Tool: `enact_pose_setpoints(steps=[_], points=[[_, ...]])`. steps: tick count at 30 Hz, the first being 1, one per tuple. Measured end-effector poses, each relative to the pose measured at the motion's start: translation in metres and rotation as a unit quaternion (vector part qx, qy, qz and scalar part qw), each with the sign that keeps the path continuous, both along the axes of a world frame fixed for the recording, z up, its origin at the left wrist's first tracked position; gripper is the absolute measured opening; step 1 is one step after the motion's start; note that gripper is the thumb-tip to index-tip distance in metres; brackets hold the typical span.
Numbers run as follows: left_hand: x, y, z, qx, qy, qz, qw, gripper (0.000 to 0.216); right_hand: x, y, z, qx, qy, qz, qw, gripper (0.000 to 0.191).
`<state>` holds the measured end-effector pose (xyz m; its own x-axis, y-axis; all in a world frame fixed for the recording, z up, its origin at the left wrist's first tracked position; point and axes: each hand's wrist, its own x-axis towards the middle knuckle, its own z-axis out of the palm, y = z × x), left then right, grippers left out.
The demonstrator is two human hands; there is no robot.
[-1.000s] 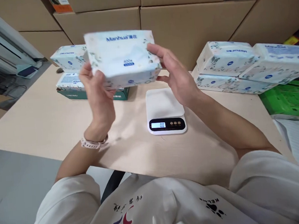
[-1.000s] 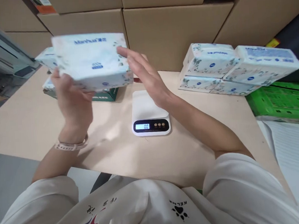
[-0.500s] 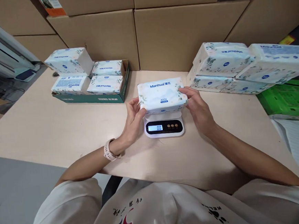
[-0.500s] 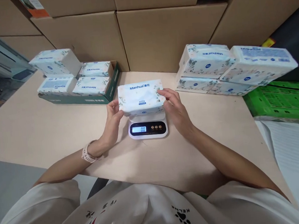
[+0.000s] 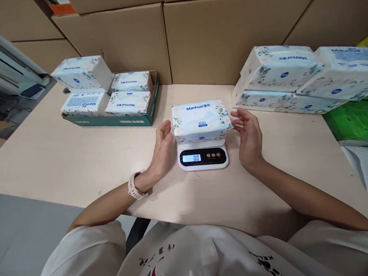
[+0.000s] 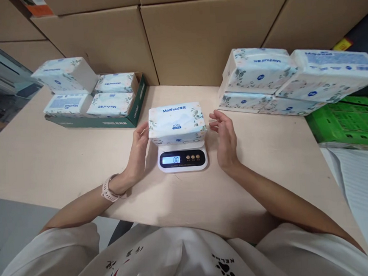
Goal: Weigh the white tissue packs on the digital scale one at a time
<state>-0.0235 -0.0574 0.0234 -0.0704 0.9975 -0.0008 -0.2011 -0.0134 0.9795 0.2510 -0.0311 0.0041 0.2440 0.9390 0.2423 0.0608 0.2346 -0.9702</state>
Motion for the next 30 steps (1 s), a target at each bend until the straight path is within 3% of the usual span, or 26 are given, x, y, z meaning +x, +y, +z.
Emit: enact_pose_setpoints(steps=[3,7,11,30], points=[[-0.006,0.003,-0.013,-0.016,-0.01,0.025,1.0,0.066,-0.001,-0.002,-0.011,-0.026,0.018,-0.026,0.999,0.069],[-0.012,-0.001,-0.022,0.001,0.007,0.004,1.0,0.066,-0.001,-0.003,-0.015,-0.026,0.035,-0.024,0.999,0.068],[-0.012,-0.007,-0.02,0.013,0.013,-0.016,1.0,0.059,-0.001,-0.002,-0.014,-0.03,0.037,-0.017,0.999,0.068],[-0.009,-0.008,-0.013,0.019,0.033,-0.031,0.999,0.074,0.002,-0.005,-0.016,-0.031,-0.001,0.002,1.0,0.066]])
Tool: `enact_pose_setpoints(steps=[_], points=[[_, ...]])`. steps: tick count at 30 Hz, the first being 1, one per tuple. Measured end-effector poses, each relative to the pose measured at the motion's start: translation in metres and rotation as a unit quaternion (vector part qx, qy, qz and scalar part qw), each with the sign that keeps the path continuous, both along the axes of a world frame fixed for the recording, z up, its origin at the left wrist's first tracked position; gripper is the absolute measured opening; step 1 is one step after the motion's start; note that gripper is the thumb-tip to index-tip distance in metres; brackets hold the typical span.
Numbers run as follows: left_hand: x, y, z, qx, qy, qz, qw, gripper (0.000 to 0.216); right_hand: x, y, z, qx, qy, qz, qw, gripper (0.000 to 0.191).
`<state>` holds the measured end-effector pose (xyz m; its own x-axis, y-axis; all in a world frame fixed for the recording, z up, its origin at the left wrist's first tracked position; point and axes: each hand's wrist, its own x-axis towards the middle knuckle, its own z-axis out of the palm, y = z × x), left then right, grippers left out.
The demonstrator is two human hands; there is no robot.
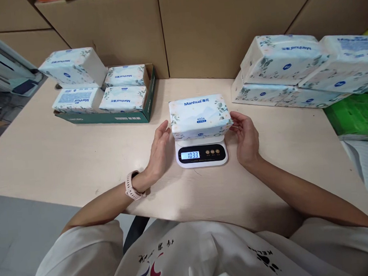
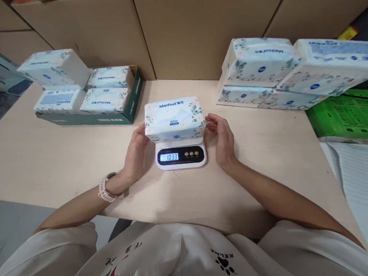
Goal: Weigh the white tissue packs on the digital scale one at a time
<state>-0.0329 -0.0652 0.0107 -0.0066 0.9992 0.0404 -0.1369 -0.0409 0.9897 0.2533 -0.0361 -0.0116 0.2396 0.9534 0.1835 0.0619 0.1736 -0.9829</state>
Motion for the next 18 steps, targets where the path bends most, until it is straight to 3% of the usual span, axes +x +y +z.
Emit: enact_pose_setpoints(steps=[18], points=[[0.001,0.0015,-0.0052,0.007,-0.015,0.019,1.0,0.059,-0.0025,0.0004,0.002,0.005,0.005,-0.003,1.0,0.066]])
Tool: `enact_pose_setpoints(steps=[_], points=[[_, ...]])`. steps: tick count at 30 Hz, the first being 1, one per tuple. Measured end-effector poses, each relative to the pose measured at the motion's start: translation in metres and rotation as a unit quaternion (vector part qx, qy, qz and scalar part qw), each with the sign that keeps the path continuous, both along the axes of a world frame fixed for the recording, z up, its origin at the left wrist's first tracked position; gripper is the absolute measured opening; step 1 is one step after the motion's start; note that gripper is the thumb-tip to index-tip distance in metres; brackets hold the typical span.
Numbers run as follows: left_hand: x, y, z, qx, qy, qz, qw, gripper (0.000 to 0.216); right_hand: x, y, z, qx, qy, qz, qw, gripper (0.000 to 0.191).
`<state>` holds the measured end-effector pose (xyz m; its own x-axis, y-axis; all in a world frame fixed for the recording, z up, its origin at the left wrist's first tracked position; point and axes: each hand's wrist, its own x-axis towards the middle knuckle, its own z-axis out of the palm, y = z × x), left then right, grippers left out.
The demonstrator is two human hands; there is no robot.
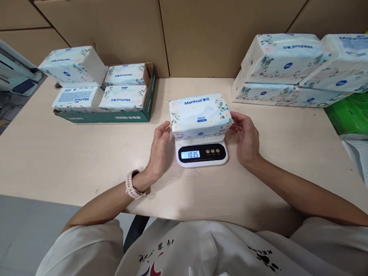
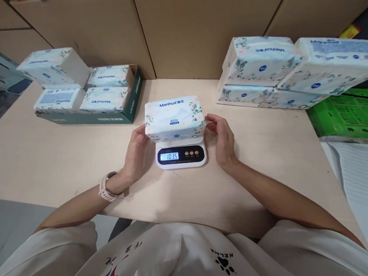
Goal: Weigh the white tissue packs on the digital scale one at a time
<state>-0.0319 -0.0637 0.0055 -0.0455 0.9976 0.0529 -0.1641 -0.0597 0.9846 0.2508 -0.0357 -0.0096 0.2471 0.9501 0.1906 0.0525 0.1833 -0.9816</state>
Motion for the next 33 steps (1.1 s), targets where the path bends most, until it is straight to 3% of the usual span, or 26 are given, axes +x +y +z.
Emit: enact_pose_setpoints(steps=[7,23,33], points=[[0.002,0.0,-0.001,-0.005,-0.003,0.036,0.999,0.038,0.003,0.001,-0.003,-0.003,-0.014,0.001,1.0,0.064],[0.0,0.001,-0.005,-0.018,0.016,0.093,0.995,0.031,0.0,0.001,-0.003,0.018,0.0,-0.001,1.0,0.062],[0.001,0.0,0.001,0.013,0.022,0.018,1.0,0.05,-0.006,-0.007,0.012,0.026,-0.057,0.025,0.998,0.067]])
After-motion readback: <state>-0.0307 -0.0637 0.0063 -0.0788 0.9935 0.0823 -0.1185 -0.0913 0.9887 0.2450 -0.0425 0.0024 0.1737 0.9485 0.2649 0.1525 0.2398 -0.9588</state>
